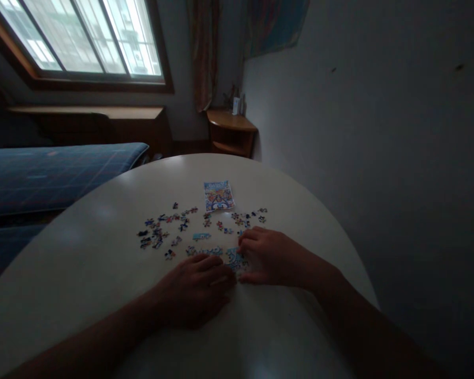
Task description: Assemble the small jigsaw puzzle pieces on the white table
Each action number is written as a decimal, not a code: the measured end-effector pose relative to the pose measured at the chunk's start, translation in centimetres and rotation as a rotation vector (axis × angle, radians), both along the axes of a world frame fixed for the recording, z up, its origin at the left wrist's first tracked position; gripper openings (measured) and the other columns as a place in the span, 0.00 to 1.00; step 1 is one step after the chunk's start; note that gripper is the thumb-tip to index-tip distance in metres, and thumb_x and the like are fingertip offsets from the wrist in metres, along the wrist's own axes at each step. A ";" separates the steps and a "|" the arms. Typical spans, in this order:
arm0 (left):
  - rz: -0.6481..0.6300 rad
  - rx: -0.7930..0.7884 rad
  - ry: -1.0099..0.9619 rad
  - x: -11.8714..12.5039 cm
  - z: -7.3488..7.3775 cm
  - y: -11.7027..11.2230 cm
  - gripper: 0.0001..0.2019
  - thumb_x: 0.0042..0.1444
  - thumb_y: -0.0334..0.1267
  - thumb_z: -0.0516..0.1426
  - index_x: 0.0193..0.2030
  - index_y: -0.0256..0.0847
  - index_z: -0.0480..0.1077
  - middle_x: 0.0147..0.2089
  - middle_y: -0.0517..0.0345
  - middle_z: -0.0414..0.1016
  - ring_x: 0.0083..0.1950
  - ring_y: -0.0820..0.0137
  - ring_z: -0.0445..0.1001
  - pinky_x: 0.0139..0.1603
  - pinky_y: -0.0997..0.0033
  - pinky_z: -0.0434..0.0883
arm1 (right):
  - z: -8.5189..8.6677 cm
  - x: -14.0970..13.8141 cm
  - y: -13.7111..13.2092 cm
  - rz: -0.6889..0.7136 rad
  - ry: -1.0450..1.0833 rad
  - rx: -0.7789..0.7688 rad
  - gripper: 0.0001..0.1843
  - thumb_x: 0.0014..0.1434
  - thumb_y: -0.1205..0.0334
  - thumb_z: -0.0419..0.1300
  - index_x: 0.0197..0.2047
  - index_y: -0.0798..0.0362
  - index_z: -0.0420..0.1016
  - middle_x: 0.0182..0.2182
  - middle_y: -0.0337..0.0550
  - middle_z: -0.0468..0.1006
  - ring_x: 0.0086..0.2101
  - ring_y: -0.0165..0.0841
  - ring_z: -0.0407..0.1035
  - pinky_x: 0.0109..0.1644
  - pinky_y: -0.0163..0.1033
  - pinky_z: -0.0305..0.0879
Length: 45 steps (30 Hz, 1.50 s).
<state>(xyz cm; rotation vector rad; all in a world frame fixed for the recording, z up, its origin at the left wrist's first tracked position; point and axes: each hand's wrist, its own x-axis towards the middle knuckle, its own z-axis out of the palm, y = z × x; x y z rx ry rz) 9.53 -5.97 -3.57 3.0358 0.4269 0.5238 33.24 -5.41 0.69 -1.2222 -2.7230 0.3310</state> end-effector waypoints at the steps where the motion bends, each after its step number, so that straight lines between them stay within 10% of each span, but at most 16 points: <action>1: 0.002 0.004 0.006 0.0 0.0 0.0 0.11 0.64 0.37 0.53 0.51 0.38 0.69 0.47 0.53 0.77 0.45 0.63 0.72 0.44 0.61 0.68 | 0.1 -0.1 -0.1 -0.005 -0.011 0.013 0.21 0.49 0.51 0.71 0.41 0.55 0.75 0.43 0.48 0.77 0.43 0.40 0.71 0.47 0.43 0.69; 45: -0.058 -0.110 -0.090 -0.8 -0.5 1.0 0.11 0.66 0.31 0.49 0.46 0.37 0.72 0.45 0.49 0.77 0.47 0.66 0.76 0.48 0.67 0.76 | -0.8 -2.0 -0.9 0.094 -0.070 0.121 0.09 0.54 0.58 0.62 0.37 0.54 0.77 0.38 0.45 0.80 0.39 0.37 0.72 0.43 0.41 0.67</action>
